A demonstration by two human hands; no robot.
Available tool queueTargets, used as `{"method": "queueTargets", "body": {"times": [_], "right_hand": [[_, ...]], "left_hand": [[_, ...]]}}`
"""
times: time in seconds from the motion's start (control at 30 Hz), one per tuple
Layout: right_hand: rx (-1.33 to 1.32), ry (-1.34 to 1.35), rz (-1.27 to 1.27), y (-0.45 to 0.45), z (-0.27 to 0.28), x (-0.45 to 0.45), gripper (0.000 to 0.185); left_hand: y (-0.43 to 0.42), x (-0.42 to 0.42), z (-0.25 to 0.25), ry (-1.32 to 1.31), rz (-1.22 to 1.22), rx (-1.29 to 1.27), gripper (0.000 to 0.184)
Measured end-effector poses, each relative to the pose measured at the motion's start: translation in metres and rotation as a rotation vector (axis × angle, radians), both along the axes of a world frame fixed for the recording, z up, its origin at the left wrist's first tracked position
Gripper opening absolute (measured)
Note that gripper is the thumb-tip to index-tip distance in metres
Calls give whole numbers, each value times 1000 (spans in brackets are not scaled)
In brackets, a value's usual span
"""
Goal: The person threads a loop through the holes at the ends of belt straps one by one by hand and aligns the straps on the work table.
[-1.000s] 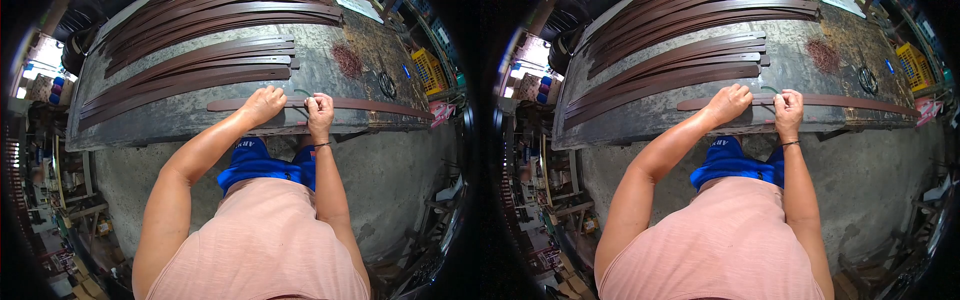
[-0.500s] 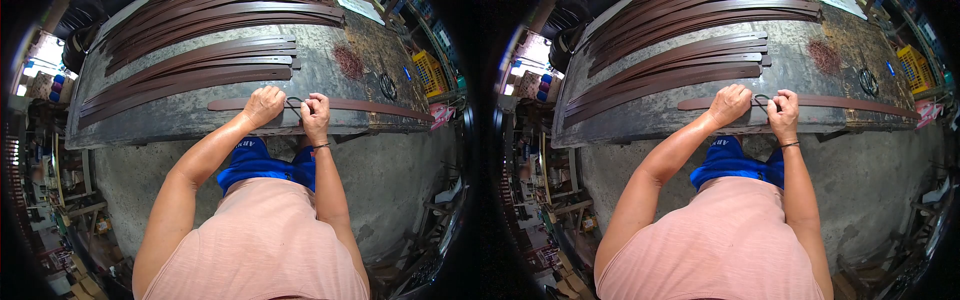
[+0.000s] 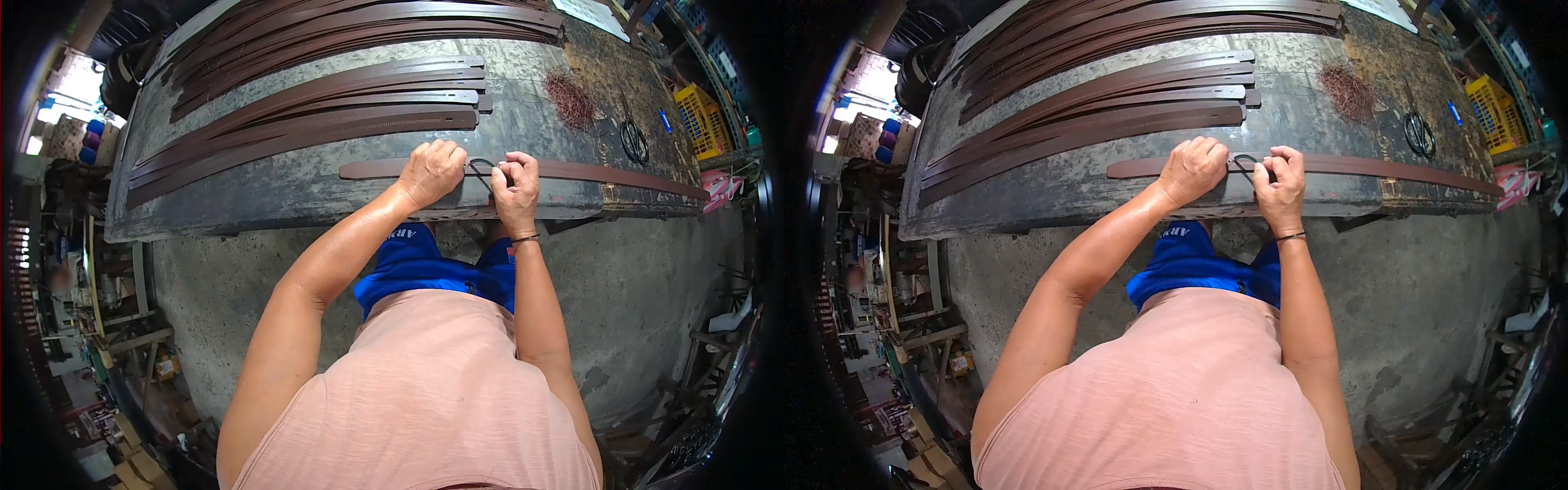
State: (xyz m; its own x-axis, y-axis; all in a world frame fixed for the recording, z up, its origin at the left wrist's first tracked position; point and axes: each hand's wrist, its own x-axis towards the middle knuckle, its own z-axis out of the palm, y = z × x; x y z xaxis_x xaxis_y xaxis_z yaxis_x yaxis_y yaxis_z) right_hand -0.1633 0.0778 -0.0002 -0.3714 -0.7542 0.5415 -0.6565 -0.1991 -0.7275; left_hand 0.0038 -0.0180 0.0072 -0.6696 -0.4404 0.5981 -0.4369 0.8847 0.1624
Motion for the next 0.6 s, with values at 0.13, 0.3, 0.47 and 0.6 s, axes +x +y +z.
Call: {"method": "queueTargets", "body": {"times": [0.13,0.3,0.47,0.6], "right_hand": [[-25,21,9,0,0,0,6],[-3,20,5,0,0,0,7],[-32,49,10,-1,-2,-1,7],[53,-279,-13,1,-2,-6,9]], "left_hand": [[0,0,-1,3,0,6,11],[0,0,-1,-1,2,4,11],[0,0,-1,-14,11,9,11],[-7,-1,5,56,17,109,10]]}}
